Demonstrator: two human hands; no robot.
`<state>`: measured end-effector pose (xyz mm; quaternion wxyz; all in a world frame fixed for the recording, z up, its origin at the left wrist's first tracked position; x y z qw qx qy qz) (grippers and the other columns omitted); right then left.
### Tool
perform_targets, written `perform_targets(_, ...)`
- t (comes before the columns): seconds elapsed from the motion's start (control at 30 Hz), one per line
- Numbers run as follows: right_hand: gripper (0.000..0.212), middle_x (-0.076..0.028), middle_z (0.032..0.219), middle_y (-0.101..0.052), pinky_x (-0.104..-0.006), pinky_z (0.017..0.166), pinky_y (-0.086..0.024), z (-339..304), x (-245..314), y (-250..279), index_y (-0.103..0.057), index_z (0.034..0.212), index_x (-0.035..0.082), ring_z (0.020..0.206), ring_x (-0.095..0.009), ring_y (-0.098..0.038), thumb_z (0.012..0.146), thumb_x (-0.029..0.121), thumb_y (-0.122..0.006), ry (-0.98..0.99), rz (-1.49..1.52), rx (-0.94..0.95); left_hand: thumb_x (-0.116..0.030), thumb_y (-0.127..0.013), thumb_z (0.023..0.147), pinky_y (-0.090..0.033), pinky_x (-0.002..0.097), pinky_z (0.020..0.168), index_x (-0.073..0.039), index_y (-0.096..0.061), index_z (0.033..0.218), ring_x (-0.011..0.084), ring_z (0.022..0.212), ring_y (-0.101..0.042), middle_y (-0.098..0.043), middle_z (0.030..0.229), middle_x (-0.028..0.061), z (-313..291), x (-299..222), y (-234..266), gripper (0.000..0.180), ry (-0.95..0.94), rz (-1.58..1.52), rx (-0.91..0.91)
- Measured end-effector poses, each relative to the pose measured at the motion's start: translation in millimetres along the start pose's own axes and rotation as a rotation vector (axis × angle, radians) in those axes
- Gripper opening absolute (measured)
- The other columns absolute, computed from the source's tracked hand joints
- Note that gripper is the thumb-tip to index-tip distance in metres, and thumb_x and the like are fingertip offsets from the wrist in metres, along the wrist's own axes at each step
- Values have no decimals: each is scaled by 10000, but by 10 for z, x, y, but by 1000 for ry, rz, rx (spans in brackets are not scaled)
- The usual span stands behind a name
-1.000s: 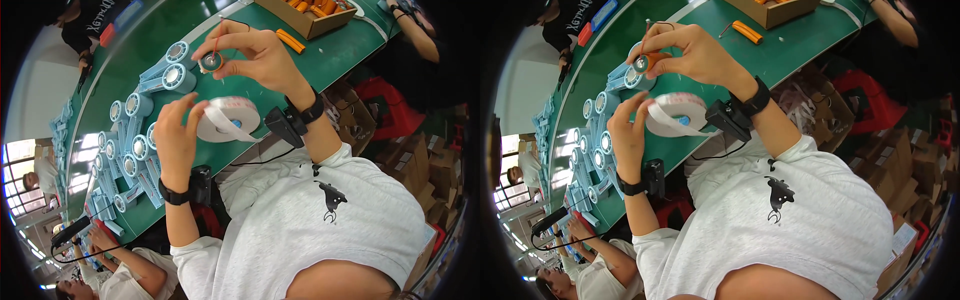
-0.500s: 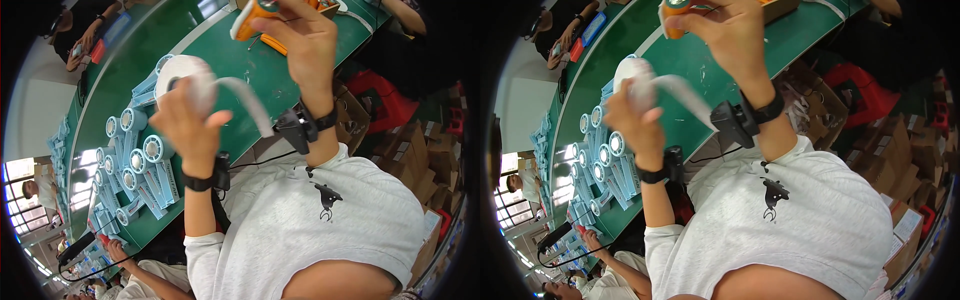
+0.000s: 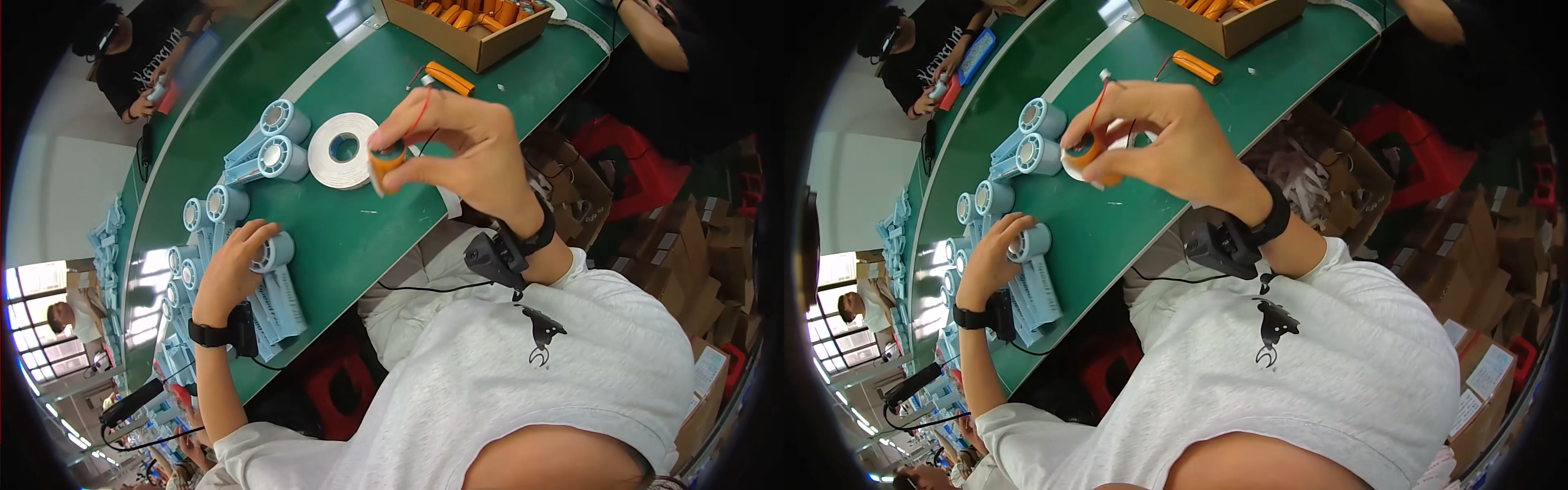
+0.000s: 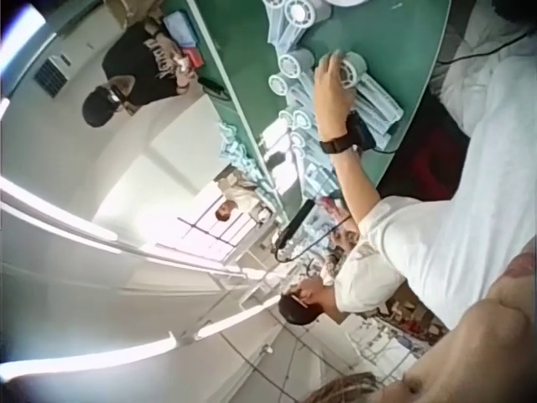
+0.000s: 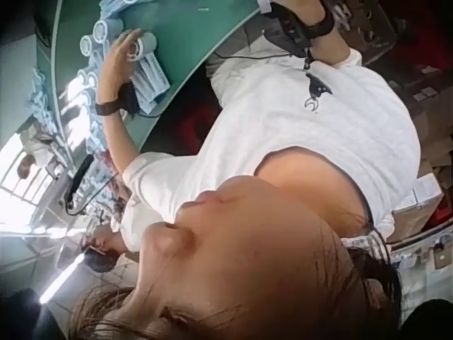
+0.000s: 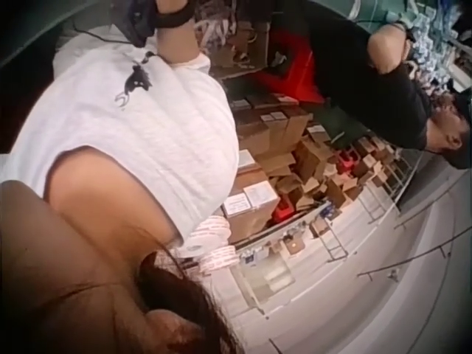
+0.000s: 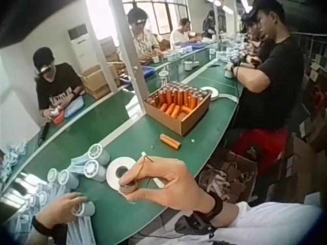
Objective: Apply adhesive tape to small orange cylinders and assemble them into blue circular housing components on a production line.
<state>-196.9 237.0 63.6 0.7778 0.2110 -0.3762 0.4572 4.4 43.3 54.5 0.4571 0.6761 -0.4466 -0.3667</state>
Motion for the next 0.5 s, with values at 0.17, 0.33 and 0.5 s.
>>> perform_targets(0.17,236,-71,874,-635,-259,715,-506,-9,-140,-293,-636,889,-20,834,-139,-601,661,-44,-694,-257,99,103,56,-623,672,-424,387,864,-69,-508,1112,326,1087,-482,-507,1149,103,18,-113,-271,472,81,-151,-240)
perform_targets(0.33,184,-50,823,-638,-245,687,-517,126,-291,-501,-644,852,2,780,-116,-609,673,-15,-688,-198,-30,260,-47,-648,722,-451,410,851,-11,-529,1012,349,967,-532,-526,1071,127,-41,-398,-358,316,-231,-56,-548)
perform_targets(0.5,193,-64,853,-649,-234,733,-521,414,-416,-765,-655,882,21,808,-167,-632,691,22,-684,32,-56,545,-57,-638,746,-442,416,897,-46,-542,990,356,1027,-518,-515,1101,134,6,-343,-532,262,-109,2,-573)
Point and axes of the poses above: each hand's wrist, its own z-axis towards the middle knuckle, its own y-axis out of the back of the hand, x = y × z, the point moved 4 cm from there along z, towards the middle knuckle
